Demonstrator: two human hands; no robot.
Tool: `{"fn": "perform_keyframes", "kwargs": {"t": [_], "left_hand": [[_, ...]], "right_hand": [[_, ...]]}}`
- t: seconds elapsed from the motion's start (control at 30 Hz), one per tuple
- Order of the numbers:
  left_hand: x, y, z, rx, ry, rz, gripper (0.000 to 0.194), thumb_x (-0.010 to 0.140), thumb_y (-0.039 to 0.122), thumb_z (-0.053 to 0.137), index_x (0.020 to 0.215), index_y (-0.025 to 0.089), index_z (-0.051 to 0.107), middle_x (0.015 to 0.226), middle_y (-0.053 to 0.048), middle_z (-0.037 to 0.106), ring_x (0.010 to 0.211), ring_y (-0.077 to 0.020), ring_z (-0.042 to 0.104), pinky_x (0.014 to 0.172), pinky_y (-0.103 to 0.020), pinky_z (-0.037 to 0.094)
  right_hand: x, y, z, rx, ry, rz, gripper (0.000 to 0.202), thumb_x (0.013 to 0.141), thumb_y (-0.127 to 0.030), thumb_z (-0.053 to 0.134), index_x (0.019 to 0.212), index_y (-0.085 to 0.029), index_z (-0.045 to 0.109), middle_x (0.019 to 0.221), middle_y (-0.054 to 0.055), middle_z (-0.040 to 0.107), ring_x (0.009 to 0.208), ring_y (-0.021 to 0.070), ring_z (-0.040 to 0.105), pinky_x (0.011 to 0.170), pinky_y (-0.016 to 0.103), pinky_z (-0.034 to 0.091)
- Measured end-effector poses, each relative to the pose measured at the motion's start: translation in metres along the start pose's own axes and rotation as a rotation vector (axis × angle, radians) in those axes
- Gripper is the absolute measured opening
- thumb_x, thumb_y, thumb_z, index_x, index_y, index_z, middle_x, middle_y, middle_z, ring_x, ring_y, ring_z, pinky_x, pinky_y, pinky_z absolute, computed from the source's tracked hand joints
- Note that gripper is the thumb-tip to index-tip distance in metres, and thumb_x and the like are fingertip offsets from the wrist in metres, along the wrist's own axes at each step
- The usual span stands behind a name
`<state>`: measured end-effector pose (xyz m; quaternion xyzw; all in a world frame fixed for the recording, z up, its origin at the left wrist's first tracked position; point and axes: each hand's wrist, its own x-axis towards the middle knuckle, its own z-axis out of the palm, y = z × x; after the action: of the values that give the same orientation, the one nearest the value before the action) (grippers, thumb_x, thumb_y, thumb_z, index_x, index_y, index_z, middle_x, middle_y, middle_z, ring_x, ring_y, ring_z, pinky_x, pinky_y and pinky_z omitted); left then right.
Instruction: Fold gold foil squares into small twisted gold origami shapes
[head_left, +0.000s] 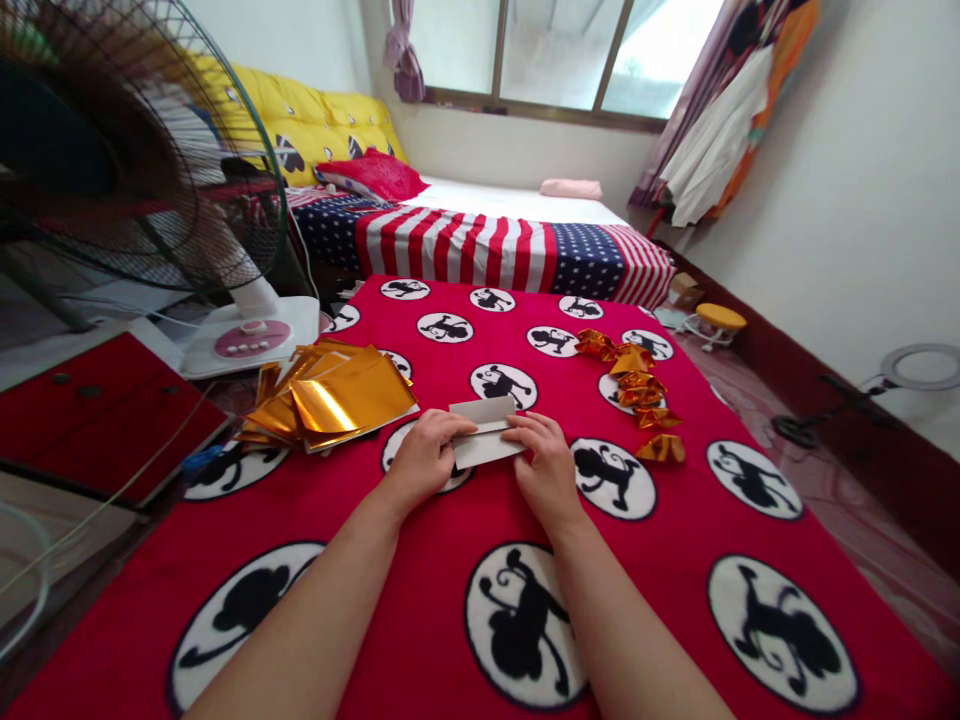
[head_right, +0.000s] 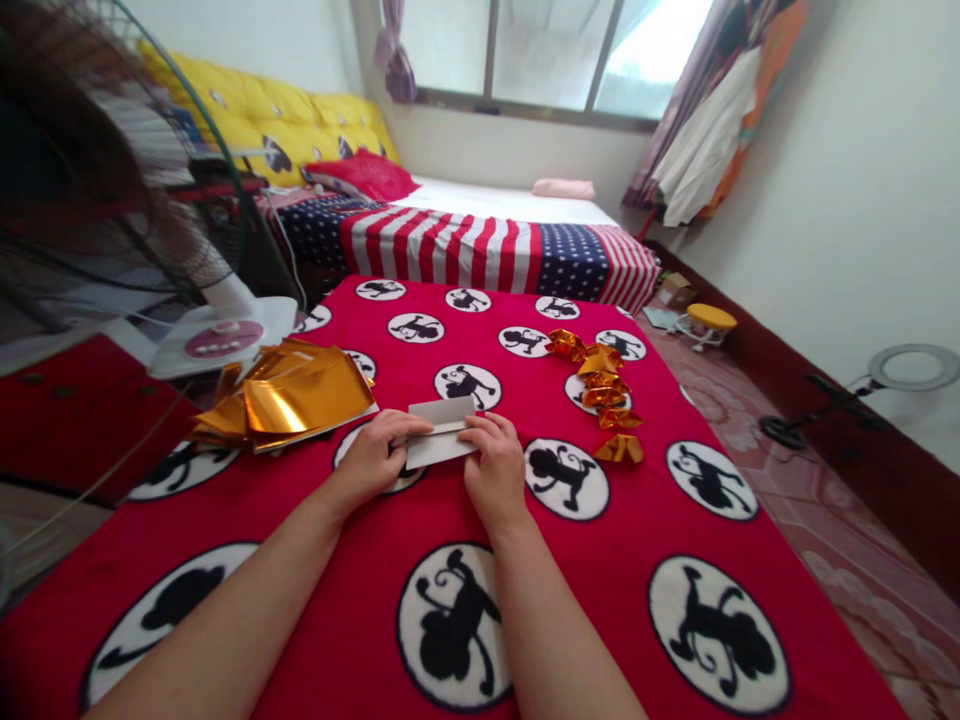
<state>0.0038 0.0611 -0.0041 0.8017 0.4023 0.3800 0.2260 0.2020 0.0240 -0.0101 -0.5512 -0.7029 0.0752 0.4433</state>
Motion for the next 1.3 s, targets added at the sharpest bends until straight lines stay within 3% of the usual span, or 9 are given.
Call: {"fn": "perform_keyframes", "kwargs": {"t": [0.2, 0.4, 0.53, 0.6, 0.73, 1.0, 1.2, 1.3], "left_hand": [[0.0, -0.001, -0.002, -0.039, -0.041, 0.004, 0.052, 0.069, -0.004, 0.042, 0.103, 0.021, 0.073, 0.106, -0.006, 0.072, 0.103, -0.0215, 0.061, 0.095, -0.037, 0.048], [0.003, -0.004, -0.013, -0.121, -0.126, -0.051, 0.055, 0.063, 0.0, 0.049, 0.105, 0.023, 0.074, 0.109, -0.005, 0.072, 0.105, -0.0218, 0.063, 0.097, -0.036, 0.048], [0.005, 0.003, -0.017, -0.146, -0.164, -0.086, 0.033, 0.067, 0.018, 0.07, 0.1, 0.022, 0.076, 0.107, -0.006, 0.073, 0.105, -0.0241, 0.063, 0.095, -0.034, 0.048], [0.006, 0.005, -0.015, -0.148, -0.142, -0.12, 0.019, 0.077, 0.033, 0.066, 0.088, 0.021, 0.077, 0.101, -0.007, 0.074, 0.099, -0.0228, 0.064, 0.091, -0.032, 0.048], [0.008, 0.002, -0.007, -0.087, -0.094, -0.174, 0.039, 0.089, 0.039, 0.049, 0.066, 0.018, 0.072, 0.085, -0.007, 0.073, 0.082, -0.0184, 0.064, 0.078, -0.028, 0.047], [0.008, 0.003, 0.002, 0.09, 0.029, -0.329, 0.029, 0.081, 0.034, 0.06, 0.058, 0.016, 0.064, 0.061, 0.0, 0.064, 0.06, -0.0123, 0.055, 0.058, -0.023, 0.035], [0.008, 0.0, 0.008, 0.082, 0.098, -0.357, 0.019, 0.076, 0.031, 0.066, 0.063, 0.017, 0.068, 0.064, 0.0, 0.068, 0.06, -0.0128, 0.058, 0.06, -0.024, 0.038], [0.007, 0.001, 0.008, 0.125, 0.111, -0.354, 0.014, 0.074, 0.028, 0.069, 0.065, 0.018, 0.066, 0.07, -0.001, 0.069, 0.067, -0.0151, 0.06, 0.065, -0.026, 0.042]], "right_hand": [[-0.001, -0.006, -0.001, -0.006, -0.003, 0.035, 0.015, 0.08, -0.014, 0.063, 0.084, -0.025, 0.073, 0.106, 0.005, 0.072, 0.1, 0.0243, 0.059, 0.09, 0.043, 0.048], [-0.003, -0.006, -0.001, -0.016, -0.001, 0.08, 0.011, 0.082, -0.018, 0.066, 0.087, -0.025, 0.073, 0.1, 0.002, 0.074, 0.092, 0.0228, 0.061, 0.084, 0.039, 0.049], [-0.002, -0.006, -0.001, 0.015, -0.003, 0.104, 0.009, 0.084, -0.025, 0.066, 0.087, -0.025, 0.075, 0.099, 0.003, 0.074, 0.092, 0.0224, 0.061, 0.084, 0.038, 0.048], [-0.001, -0.007, -0.002, 0.04, 0.006, 0.132, 0.012, 0.086, -0.029, 0.064, 0.087, -0.025, 0.075, 0.097, 0.003, 0.074, 0.091, 0.022, 0.062, 0.084, 0.037, 0.047], [0.001, -0.009, -0.003, 0.065, 0.003, 0.213, 0.019, 0.09, -0.031, 0.057, 0.091, -0.025, 0.075, 0.095, 0.002, 0.075, 0.09, 0.0203, 0.062, 0.083, 0.034, 0.046], [0.008, -0.009, 0.005, -0.106, 0.03, 0.364, 0.017, 0.084, -0.035, 0.06, 0.075, -0.024, 0.069, 0.084, 0.0, 0.07, 0.079, 0.018, 0.062, 0.065, 0.028, 0.041], [0.01, -0.01, 0.009, -0.24, 0.01, 0.443, 0.016, 0.077, -0.037, 0.066, 0.071, -0.023, 0.063, 0.079, -0.001, 0.065, 0.069, 0.0156, 0.059, 0.058, 0.027, 0.034], [0.012, -0.012, 0.009, -0.284, 0.011, 0.458, 0.015, 0.077, -0.035, 0.067, 0.083, -0.022, 0.063, 0.087, 0.0, 0.063, 0.073, 0.0169, 0.06, 0.06, 0.028, 0.036]]}}
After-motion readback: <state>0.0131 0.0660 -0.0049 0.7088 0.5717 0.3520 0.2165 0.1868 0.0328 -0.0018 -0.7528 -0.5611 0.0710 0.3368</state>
